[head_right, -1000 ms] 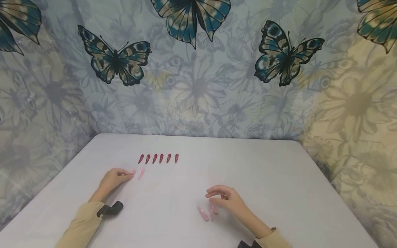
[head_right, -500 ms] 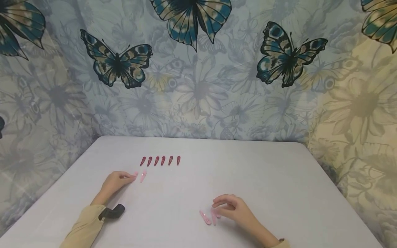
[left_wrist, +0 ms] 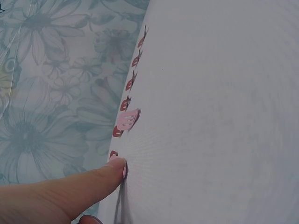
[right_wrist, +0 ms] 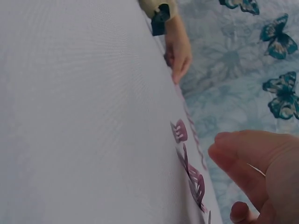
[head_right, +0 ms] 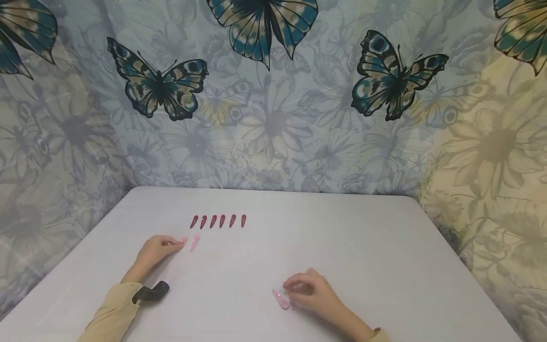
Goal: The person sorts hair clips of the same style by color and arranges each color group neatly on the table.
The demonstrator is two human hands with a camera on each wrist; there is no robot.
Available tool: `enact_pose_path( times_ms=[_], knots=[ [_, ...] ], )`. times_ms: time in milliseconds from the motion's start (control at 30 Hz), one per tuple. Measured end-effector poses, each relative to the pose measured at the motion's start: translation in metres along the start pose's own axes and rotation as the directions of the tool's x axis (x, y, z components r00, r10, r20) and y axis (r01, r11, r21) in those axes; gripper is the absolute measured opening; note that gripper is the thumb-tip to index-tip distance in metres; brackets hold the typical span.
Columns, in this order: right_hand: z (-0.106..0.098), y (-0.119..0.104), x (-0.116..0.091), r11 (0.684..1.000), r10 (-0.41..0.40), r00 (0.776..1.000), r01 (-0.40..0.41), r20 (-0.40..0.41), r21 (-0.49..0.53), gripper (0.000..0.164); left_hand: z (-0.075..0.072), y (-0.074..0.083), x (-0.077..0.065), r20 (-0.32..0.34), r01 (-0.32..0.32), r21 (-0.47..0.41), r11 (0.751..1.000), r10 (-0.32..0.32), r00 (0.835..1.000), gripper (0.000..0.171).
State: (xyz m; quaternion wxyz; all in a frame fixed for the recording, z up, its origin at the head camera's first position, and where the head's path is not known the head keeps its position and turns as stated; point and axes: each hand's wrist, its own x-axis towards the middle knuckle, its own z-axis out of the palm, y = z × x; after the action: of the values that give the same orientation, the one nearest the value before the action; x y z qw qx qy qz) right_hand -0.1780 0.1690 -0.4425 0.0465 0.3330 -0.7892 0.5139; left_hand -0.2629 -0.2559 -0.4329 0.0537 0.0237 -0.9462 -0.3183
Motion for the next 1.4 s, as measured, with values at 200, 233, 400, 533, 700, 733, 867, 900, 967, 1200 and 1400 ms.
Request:
enact_pose_path(
  times_ms=[200, 233, 400, 533, 700, 733, 867, 900, 967, 1200, 1400],
  knots=[
    [0.009, 0.002, 0.007, 0.989, -0.132, 0.991, 0.132, 0.005, -0.065, 0.021, -0.003, -0.002, 0.000, 0.000, 0.003, 0.018, 1.000, -0.003, 1.000, 0.022],
    [0.009, 0.001, 0.008, 0.985, -0.155, 0.988, 0.156, 0.013, -0.079, 0.022, -0.003, -0.002, 0.000, 0.002, 0.002, 0.015, 1.000, -0.002, 1.000, 0.022],
    [0.010, 0.002, 0.007, 0.964, -0.243, 0.969, 0.245, 0.040, -0.105, 0.028, -0.001, -0.001, -0.001, 0.009, -0.005, -0.011, 1.000, 0.005, 1.000, 0.022],
    [0.009, 0.002, 0.008, 0.946, -0.276, 0.958, 0.285, 0.075, -0.152, 0.024, 0.000, -0.001, 0.000, -0.003, -0.001, -0.004, 1.000, 0.001, 1.000, 0.023],
    [0.012, 0.003, 0.007, 0.921, -0.286, 0.953, 0.302, 0.098, -0.247, 0.021, -0.002, -0.001, 0.000, 0.000, 0.007, 0.006, 1.000, -0.007, 1.000, 0.023],
    [0.012, 0.002, 0.007, 0.922, -0.275, 0.956, 0.293, 0.105, -0.255, 0.021, -0.002, -0.001, 0.000, 0.002, 0.007, 0.004, 1.000, -0.007, 1.000, 0.023],
    [0.013, -0.002, 0.007, 0.919, -0.224, 0.966, 0.254, 0.130, -0.303, 0.022, -0.002, -0.001, 0.000, 0.000, -0.001, 0.004, 1.000, 0.001, 1.000, 0.022],
    [0.013, -0.004, 0.007, 0.912, -0.224, 0.965, 0.256, 0.136, -0.319, 0.022, -0.002, -0.001, 0.000, 0.001, -0.003, 0.001, 1.000, 0.003, 1.000, 0.022],
    [0.012, -0.006, 0.008, 0.889, -0.251, 0.958, 0.285, 0.140, -0.359, 0.023, -0.001, -0.001, 0.000, 0.002, -0.006, -0.005, 1.000, 0.006, 1.000, 0.021],
    [0.011, -0.007, 0.010, 0.805, -0.374, 0.908, 0.418, 0.188, -0.420, 0.023, 0.000, -0.001, 0.000, 0.011, -0.007, -0.006, 1.000, 0.007, 1.000, 0.021],
    [0.010, -0.010, 0.010, 0.791, -0.340, 0.915, 0.403, 0.217, -0.461, 0.022, -0.001, -0.001, -0.001, 0.008, -0.009, -0.004, 1.000, 0.010, 1.000, 0.022]
  ],
)
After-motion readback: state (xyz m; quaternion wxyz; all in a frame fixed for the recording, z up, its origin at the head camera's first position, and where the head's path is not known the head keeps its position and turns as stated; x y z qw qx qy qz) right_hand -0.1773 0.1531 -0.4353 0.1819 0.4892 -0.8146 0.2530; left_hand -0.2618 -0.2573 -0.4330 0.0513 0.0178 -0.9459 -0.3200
